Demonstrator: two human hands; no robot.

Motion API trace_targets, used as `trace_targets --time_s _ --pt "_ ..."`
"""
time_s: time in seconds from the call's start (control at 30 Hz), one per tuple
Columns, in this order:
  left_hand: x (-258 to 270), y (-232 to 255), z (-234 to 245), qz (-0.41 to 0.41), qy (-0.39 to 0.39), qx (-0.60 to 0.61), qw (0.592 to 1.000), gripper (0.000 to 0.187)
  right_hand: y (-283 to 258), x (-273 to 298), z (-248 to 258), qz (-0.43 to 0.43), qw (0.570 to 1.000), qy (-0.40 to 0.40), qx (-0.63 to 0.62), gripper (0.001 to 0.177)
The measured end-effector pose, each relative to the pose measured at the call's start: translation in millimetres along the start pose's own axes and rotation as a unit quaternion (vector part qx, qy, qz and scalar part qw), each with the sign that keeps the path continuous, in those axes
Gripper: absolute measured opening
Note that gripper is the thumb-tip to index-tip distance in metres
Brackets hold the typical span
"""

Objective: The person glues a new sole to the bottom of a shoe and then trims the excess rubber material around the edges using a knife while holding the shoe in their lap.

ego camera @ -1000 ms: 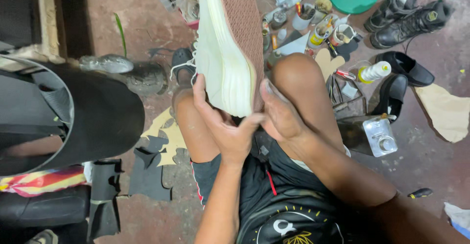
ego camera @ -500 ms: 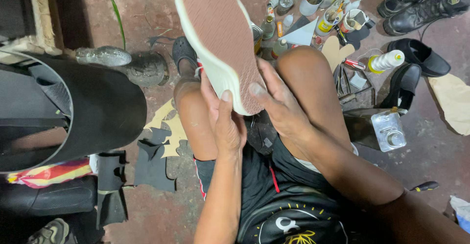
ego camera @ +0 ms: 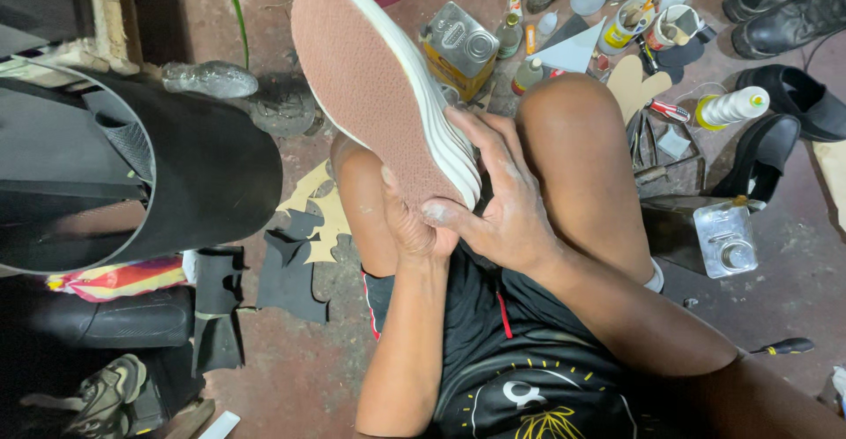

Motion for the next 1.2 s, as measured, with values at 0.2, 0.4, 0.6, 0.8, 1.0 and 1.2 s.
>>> trace_targets --time_s 0.2,0.4,0.6,0.8,1.0,1.2 --pt "0 10 -5 -0.017 -0.008 -0.104 0.994 0.093 14 3 -7 -0.038 0.989 -0.043 -0.137 0.067" --pt "4 8 -34 -0.089 -0.048 -0.191 0.976 0.099 29 4 -15 -0.085 0.969 -0.043 -0.226 0.051" --pt "13 5 -53 -0.143 0.004 -0.318 0.937 0.092 49 5 -32 -0.23 0.843 -0.039 -0.484 0.051" --pt "19 7 -64 -0.177 0.024 -0.419 0.89 0.083 60 6 -38 -0.268 0.766 -0.035 -0.583 0.048" --pt "18 9 -58 -0.174 0.03 -0.425 0.888 0.081 64 6 -41 -0.274 0.761 -0.032 -0.587 0.045" --pt "14 11 -46 -0.096 -0.004 -0.217 0.971 0.09 41 6 -29 -0.2 0.865 -0.06 -0.456 0.048"
Point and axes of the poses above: each hand's wrist, its own x-axis away from the middle knuckle, its own z-axis out of the back of the hand, y = z × x, the point moved 3 cm from there along -x, towards the middle knuckle, and after that the axes turned 13 degrees about x, right-handed, at the moved point
